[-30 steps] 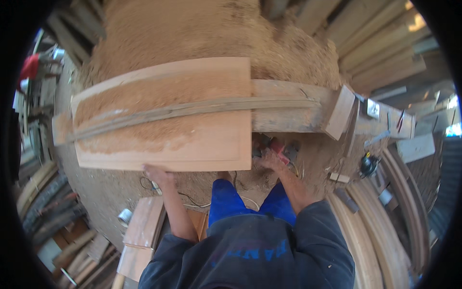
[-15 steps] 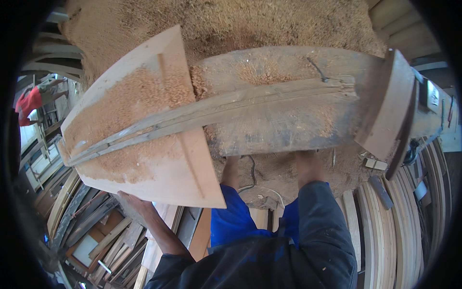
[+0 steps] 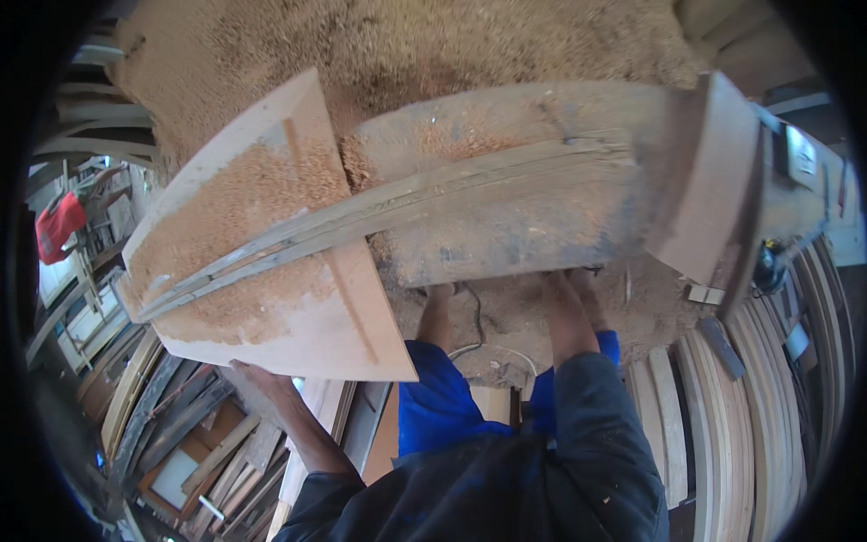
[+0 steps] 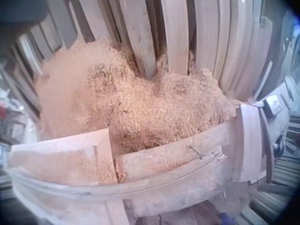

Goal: The person repeatedly tests the fit of wooden blocks against the edge of a large wooden board by hand and handles an electric planer.

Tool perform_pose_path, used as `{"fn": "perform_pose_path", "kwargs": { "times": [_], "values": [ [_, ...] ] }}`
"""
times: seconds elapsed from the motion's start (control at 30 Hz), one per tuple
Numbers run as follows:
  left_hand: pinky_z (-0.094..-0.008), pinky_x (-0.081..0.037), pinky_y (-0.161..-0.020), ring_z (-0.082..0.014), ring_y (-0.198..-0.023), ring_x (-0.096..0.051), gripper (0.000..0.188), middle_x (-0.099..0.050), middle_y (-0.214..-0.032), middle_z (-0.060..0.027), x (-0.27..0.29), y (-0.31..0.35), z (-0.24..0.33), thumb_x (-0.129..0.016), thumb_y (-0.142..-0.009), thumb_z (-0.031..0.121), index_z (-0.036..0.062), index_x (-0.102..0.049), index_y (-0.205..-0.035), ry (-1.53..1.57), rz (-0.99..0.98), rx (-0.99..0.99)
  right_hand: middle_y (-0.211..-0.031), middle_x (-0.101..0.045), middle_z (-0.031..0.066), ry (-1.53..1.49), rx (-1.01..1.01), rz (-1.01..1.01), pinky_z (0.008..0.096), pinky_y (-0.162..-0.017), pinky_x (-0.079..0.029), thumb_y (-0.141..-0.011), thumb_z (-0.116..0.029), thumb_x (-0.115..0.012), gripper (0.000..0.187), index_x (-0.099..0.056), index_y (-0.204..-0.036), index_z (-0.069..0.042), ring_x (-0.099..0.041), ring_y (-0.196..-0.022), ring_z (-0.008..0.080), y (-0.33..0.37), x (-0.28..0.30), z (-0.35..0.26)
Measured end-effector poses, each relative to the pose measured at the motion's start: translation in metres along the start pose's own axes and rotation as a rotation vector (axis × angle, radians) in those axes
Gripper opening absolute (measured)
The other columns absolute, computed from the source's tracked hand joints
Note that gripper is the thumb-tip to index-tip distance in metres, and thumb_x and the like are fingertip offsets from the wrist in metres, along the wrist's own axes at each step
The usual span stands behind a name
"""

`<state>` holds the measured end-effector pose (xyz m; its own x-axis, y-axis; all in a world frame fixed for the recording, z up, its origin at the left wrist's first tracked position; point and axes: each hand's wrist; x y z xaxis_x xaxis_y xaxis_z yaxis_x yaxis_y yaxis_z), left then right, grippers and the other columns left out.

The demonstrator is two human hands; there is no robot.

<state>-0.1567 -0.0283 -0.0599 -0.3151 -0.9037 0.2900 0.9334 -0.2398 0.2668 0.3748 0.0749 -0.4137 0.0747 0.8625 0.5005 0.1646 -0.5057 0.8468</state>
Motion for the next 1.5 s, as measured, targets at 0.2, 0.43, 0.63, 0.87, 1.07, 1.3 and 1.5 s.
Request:
{"fn": "perform_pose_path", "kwargs": {
  "times": [0.2,0.43,0.63,0.87,1.07,1.3,1.5],
  "values": [
    [-0.05,-0.046,-0.112,-0.0334,-0.136,-0.051,0.07,-0.045,-0.156,-0.0137,-0.002,0.013,0.027,-0.029,-0.109,0.057,0.0061,-0.036,-0.157,0.292,0.085,0.262,-0.114,-0.07,0.024,-0.347,0.158,0.134,0.047,-0.094,-0.052,-0.094,-0.037,-0.065,0.048,-0.062,-0.125,0.0,-0.067,-0.109,0.0391,0.185,0.134,-0.073],
    [-0.0441,-0.058,-0.089,-0.0291,-0.111,-0.065,0.059,-0.063,-0.132,-0.012,-0.029,0.084,-0.017,-0.052,-0.104,0.051,0.0051,-0.051,-0.142,0.526,-0.204,0.492,-0.122,-0.063,0.0272,-0.334,-0.295,1.061,0.0497,-0.096,-0.051,-0.091,-0.04,-0.072,0.055,-0.054,-0.128,-0.003,-0.062,-0.116,0.0427,0.35,0.318,-0.064],
    [-0.0316,-0.055,-0.065,-0.0156,-0.073,-0.065,0.029,-0.07,-0.093,-0.0094,-0.069,0.268,0.0,-0.066,-0.1,0.027,0.0008,-0.063,-0.114,-0.163,-1.219,0.549,-0.128,-0.061,0.0278,-0.322,-0.495,0.854,0.0508,-0.101,-0.049,-0.08,-0.049,-0.079,0.088,-0.043,-0.146,-0.004,-0.062,-0.12,0.0407,0.31,0.343,-0.056],
    [-0.0305,-0.053,-0.085,-0.0144,-0.093,-0.064,0.039,-0.069,-0.108,-0.008,-0.063,0.223,0.044,-0.065,-0.101,0.026,-0.0011,-0.058,-0.129,-0.312,-1.497,0.057,-0.122,-0.059,0.0122,-1.384,0.391,0.577,0.0353,-0.091,-0.057,-0.089,-0.035,-0.073,0.072,-0.041,-0.143,0.001,-0.066,-0.1,0.0229,0.355,0.344,-0.078],
    [-0.0336,-0.051,-0.096,-0.0188,-0.106,-0.062,0.049,-0.065,-0.119,-0.0099,-0.047,0.186,0.13,-0.066,-0.101,0.027,-0.0009,-0.05,-0.139,-0.071,-1.221,0.045,-0.13,-0.058,0.017,-1.029,0.852,0.219,0.0382,-0.096,-0.053,-0.092,-0.018,-0.066,0.063,-0.039,-0.147,-0.004,-0.059,-0.119,0.0248,0.405,0.35,-0.191],
    [-0.0362,-0.057,-0.087,-0.0204,-0.105,-0.065,0.054,-0.064,-0.122,-0.012,-0.004,0.189,0.128,-0.073,-0.096,0.023,0.0034,-0.048,-0.14,0.742,-0.649,0.149,-0.136,-0.058,0.0275,0.056,0.975,0.236,0.0444,-0.109,-0.046,-0.083,-0.028,-0.078,0.08,-0.04,-0.148,-0.002,-0.058,-0.126,0.0401,0.444,0.284,-0.338],
    [-0.0405,-0.053,-0.099,-0.0235,-0.115,-0.062,0.052,-0.061,-0.127,-0.0087,0.06,0.147,0.023,-0.068,-0.095,0.013,0.0035,-0.047,-0.141,1.0,-0.191,0.296,-0.134,-0.062,0.025,0.274,1.118,0.198,0.0493,-0.111,-0.042,-0.093,-0.035,-0.068,0.057,-0.057,-0.136,0.0,-0.056,-0.128,0.0412,0.368,0.291,-0.459]
  ]
}}
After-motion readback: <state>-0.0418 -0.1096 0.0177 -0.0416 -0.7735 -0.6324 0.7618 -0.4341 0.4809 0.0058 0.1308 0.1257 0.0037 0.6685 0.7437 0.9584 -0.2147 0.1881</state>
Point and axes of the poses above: each hand's wrist, its own y-axis away from the middle knuckle, its own x-axis out of the back of the hand, z = x × y
